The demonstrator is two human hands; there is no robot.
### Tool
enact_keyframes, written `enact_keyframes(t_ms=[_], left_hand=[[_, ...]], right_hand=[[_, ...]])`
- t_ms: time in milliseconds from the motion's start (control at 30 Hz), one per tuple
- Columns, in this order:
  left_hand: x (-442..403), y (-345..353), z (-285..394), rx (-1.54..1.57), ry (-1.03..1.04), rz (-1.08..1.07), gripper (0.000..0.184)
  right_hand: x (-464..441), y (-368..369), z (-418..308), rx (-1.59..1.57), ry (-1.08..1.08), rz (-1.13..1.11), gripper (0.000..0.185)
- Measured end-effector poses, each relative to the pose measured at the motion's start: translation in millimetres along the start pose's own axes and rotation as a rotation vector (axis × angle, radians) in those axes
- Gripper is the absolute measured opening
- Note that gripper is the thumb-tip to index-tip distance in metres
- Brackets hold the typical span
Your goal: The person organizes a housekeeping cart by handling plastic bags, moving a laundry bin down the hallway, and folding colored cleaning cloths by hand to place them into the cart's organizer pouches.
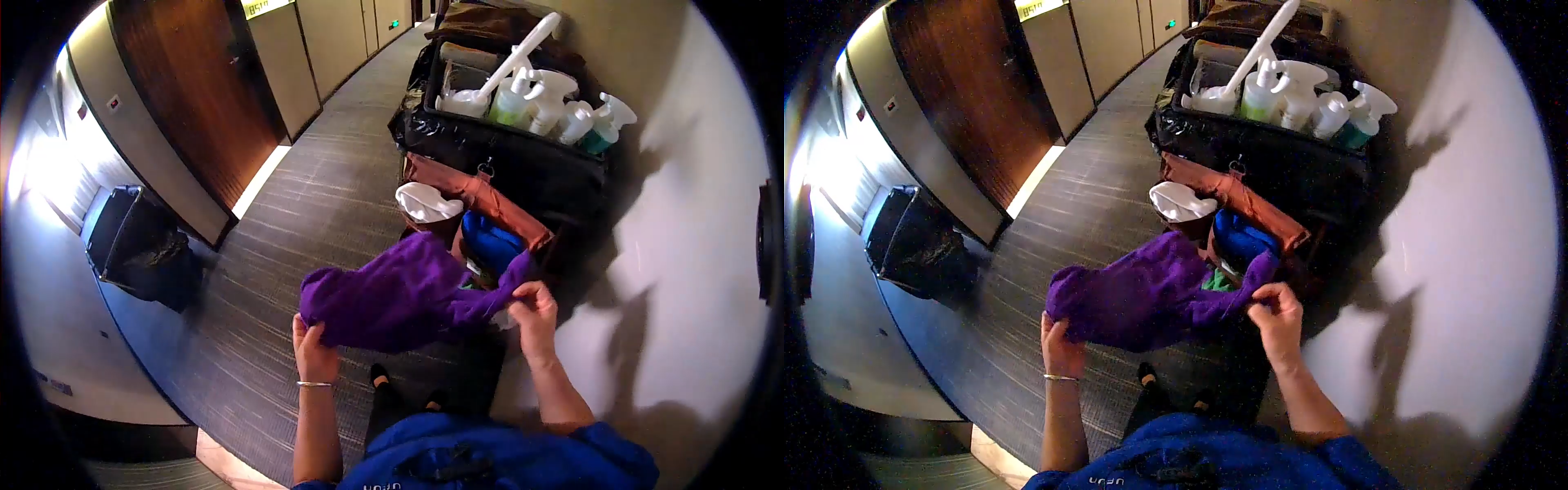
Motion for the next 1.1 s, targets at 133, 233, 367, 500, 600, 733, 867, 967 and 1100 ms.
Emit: enact_keyframes(t_ms=[133,233,367,500,600,733,867,967,1100], left_hand=[[6.6,-0.7,23.2,-0.159,0.169,0.077,0.019],[18.8,20.6,27.3,-0.069,0.106,0.016,0.023],[33.8,41.5,-1.1,0.13,-0.244,-0.021,0.041],[75.5,74.1,-52.0,-0.005,-0.421,-0.012,0.032],[76.1,76.8,-53.8,-0.284,-0.096,0.009,0.015],[74.5,67.8,-27.8,-0.846,0.339,-0.117,0.043],[118.3,64.5,-90.4,-1.053,-0.107,-0.85,0.09],[156.7,48.6,-120.9,-0.8,-0.672,-0.961,0.084],[106.3,39.3,-110.6,-0.517,-0.533,-0.279,0.038]], right_hand=[[-10.3,-19.4,-28.0,-0.289,-0.015,0.077,0.017],[-8.6,-12.6,-43.3,-0.17,-0.006,-0.175,0.02],[38.8,27.9,-10.7,0.524,0.04,-0.867,0.037],[83.5,86.1,71.9,0.663,-0.253,-1.018,0.048],[86.9,122.6,68.6,0.389,-0.524,-0.869,0.051],[57.0,108.4,-7.8,-0.029,-0.407,-0.701,0.054],[9.6,98.6,-14.9,0.114,-0.254,-0.567,0.051],[13.5,100.8,-17.8,-0.118,-0.195,-0.409,0.059],[39.2,105.1,58.5,-0.088,-0.077,-0.533,0.055]])
Point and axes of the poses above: each hand's wrist, its own x-axis away from the middle knuckle, its own y-axis out of the palm, z = x × y, the point moved 10 cm from there along -x, towards the middle knuckle, and after that the axes turned 11 degrees about z, right-handed, at the moved point
